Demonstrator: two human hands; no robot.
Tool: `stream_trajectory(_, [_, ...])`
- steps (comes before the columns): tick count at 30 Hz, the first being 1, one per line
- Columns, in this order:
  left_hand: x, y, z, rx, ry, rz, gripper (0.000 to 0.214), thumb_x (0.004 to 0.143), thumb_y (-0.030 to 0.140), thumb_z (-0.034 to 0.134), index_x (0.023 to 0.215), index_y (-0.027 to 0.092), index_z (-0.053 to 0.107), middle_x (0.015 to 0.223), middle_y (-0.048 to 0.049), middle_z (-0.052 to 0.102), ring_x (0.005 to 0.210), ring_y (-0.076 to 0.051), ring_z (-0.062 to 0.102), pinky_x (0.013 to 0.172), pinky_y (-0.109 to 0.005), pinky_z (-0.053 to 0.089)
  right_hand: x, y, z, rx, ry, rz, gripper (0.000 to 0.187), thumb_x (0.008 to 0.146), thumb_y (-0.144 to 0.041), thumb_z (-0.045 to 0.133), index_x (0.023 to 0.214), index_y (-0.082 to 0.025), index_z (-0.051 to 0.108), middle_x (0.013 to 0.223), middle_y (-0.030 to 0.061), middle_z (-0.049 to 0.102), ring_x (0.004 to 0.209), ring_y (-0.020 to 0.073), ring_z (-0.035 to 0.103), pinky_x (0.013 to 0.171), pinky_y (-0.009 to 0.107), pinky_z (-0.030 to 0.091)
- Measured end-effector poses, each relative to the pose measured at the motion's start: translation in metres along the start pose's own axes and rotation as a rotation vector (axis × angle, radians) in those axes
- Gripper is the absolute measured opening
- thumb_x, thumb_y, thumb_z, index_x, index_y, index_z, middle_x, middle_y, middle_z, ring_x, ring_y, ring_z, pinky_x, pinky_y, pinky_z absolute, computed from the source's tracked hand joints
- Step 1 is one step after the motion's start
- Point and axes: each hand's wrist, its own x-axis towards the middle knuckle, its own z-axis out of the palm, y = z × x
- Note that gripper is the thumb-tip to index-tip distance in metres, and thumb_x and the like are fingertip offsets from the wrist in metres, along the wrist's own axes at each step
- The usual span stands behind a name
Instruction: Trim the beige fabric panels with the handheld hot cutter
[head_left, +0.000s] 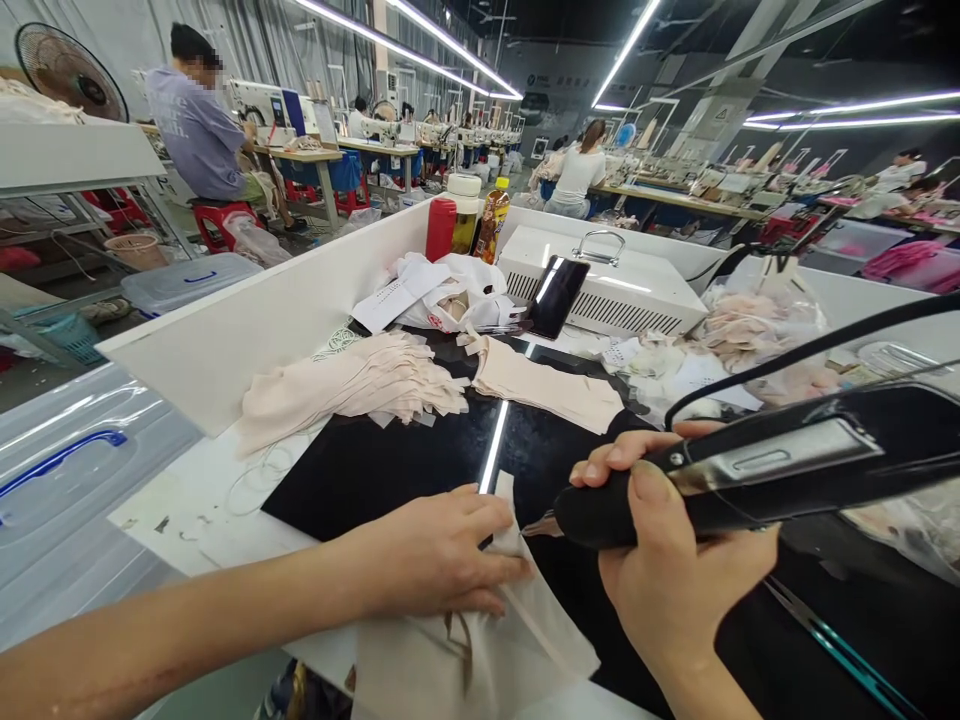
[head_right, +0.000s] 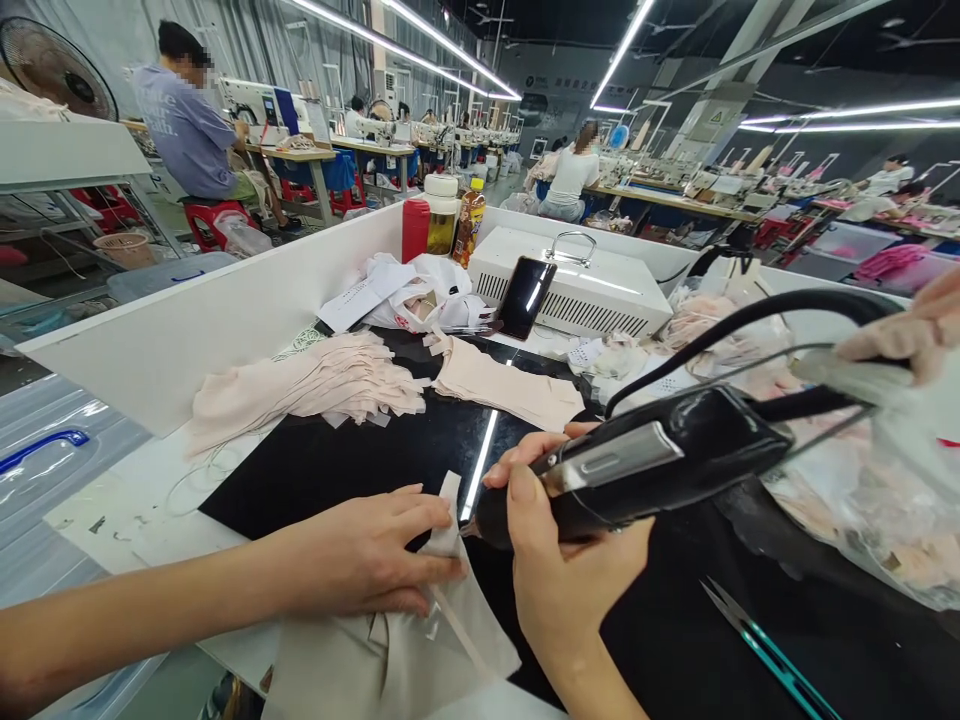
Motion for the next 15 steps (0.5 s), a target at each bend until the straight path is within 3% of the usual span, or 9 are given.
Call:
stream_trajectory(9, [-0.0017, 0.0011, 0.0014, 0.006, 0.017, -0.004, 0.040, 0.103, 0.045, 0.073, 0.135, 0.022, 0.070, 0.130, -0.0140, 0.062, 0.118, -0.027, 0.064, 0.108, -0.041, 0.052, 0.0050, -0.0003, 0.0064, 0.050, 0.044, 0.003, 0.039, 0.076, -0.023, 0.089, 0.103, -0.024, 0.061, 0.074, -0.0067, 0.069, 0.057, 0.0150, 0.066, 0.058, 0.033, 0.061])
stream_trajectory(15, [-0.0011, 0.0017, 0.0022, 0.001, 0.013, -0.007, 0.038, 0.103, 0.044, 0.073, 0.134, 0.022, 0.070, 0.133, -0.0140, 0.063, 0.121, -0.027, 0.064, 0.110, -0.042, 0.052, 0.0045, 0.0061, 0.0057, 0.013, -0.001, -0.006, 0.037, 0.082, -0.024, 0.088, 0.106, -0.024, 0.060, 0.077, -0.0058, 0.069, 0.059, 0.0149, 0.066, 0.062, 0.035, 0.061])
